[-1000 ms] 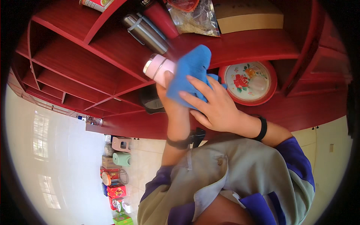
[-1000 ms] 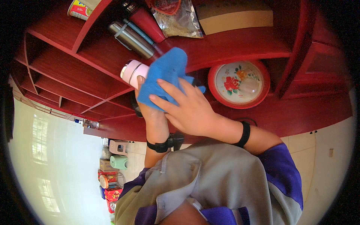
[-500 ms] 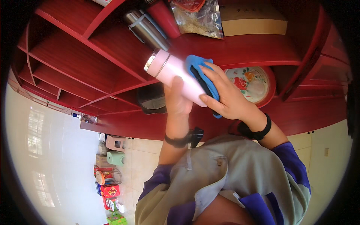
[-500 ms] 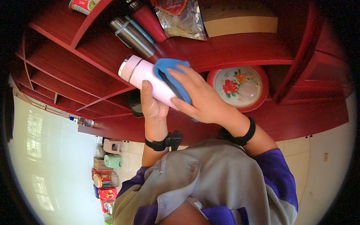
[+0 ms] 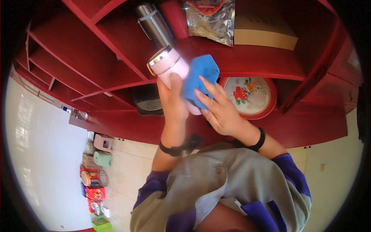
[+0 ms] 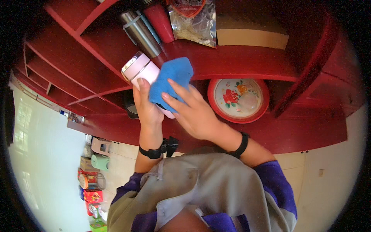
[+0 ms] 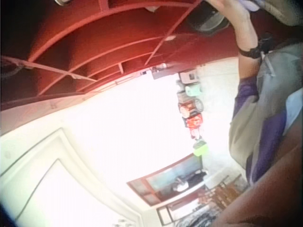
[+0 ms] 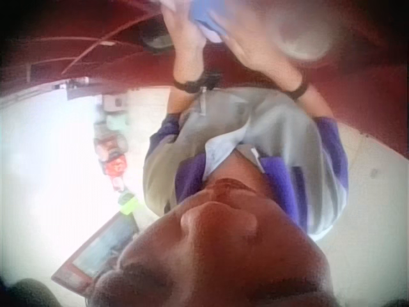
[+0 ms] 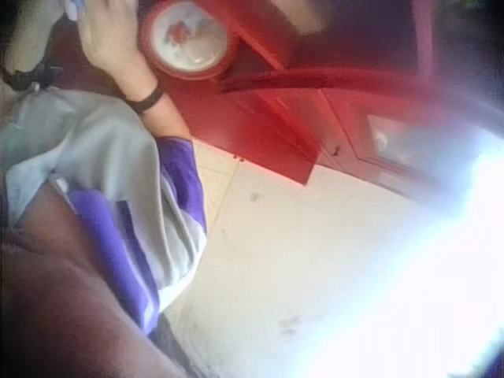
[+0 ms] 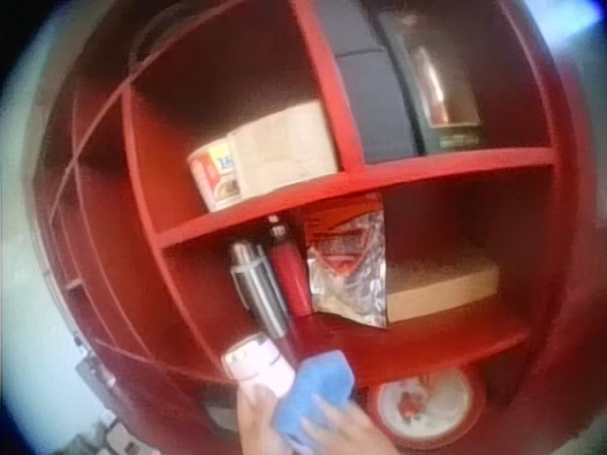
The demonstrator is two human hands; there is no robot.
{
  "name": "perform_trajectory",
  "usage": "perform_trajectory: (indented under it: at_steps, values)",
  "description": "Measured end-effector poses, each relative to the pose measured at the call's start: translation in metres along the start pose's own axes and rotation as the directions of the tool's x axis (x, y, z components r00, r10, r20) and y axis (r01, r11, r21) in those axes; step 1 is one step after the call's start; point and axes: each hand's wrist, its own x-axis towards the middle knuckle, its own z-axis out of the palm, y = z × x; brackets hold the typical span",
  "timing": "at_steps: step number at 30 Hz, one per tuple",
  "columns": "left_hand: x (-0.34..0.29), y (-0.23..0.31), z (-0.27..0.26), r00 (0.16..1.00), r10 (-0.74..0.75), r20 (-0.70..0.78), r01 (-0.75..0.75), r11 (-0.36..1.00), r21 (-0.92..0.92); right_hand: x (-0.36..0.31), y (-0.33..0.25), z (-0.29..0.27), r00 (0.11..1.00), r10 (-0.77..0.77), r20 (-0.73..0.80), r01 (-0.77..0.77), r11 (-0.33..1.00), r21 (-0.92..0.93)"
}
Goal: The person wipes a tiled wall with a blue cloth and then cleans the interior of a red cabinet by wiping a shelf, a plate, a plastic bag, a box, and two thermal bottles before placing them back.
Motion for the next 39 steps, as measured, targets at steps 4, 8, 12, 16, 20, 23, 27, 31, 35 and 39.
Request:
perform_trajectory:
  at_steps: [4,8,12,16,20,23,27,31,35,39]
  values:
    - [0.003,-0.001,-0.001,0.995,-0.095,0.031,0.087,0.977,0.196,-0.013,-0.003,0.017,0.991,0.121,-0.056,-0.124,0.991,-0.053]
    - [0.002,0.003,0.0,0.974,-0.091,0.207,0.082,0.995,0.054,0.01,0.014,0.002,0.966,0.226,-0.126,-0.232,0.972,-0.039]
    - [-0.001,0.002,0.008,0.934,-0.078,0.348,0.064,0.997,0.053,0.035,0.014,-0.012,0.863,0.486,-0.14,-0.307,0.724,0.617]
    - [-0.003,-0.005,0.009,0.942,-0.092,0.323,0.108,0.994,-0.033,0.009,0.01,0.003,0.935,0.246,-0.255,-0.245,0.969,0.036]
    - [-0.004,-0.009,0.007,0.954,-0.147,0.26,0.139,0.989,0.048,-0.014,-0.002,0.018,0.988,0.126,-0.091,-0.143,0.963,-0.23]
    - [-0.004,-0.015,0.001,0.962,-0.102,0.253,0.108,0.994,-0.009,0.0,-0.001,0.008,0.987,0.138,-0.079,-0.151,0.969,-0.197]
    - [-0.016,-0.015,0.001,0.956,0.029,0.292,-0.106,0.963,0.249,0.033,0.02,-0.014,0.949,0.187,-0.254,-0.217,0.971,-0.096]
    - [-0.022,-0.005,0.006,0.943,0.139,0.303,-0.266,0.862,0.431,0.033,0.017,-0.008,0.908,0.277,-0.316,-0.247,0.96,0.131]
    - [-0.018,-0.016,0.002,0.937,0.288,0.198,-0.35,0.782,0.515,0.003,0.011,0.011,0.94,0.209,-0.27,-0.214,0.977,0.011]
    - [-0.016,-0.01,-0.002,0.94,0.279,0.195,-0.34,0.745,0.574,-0.001,0.017,0.016,0.941,0.198,-0.273,-0.184,0.98,0.076]
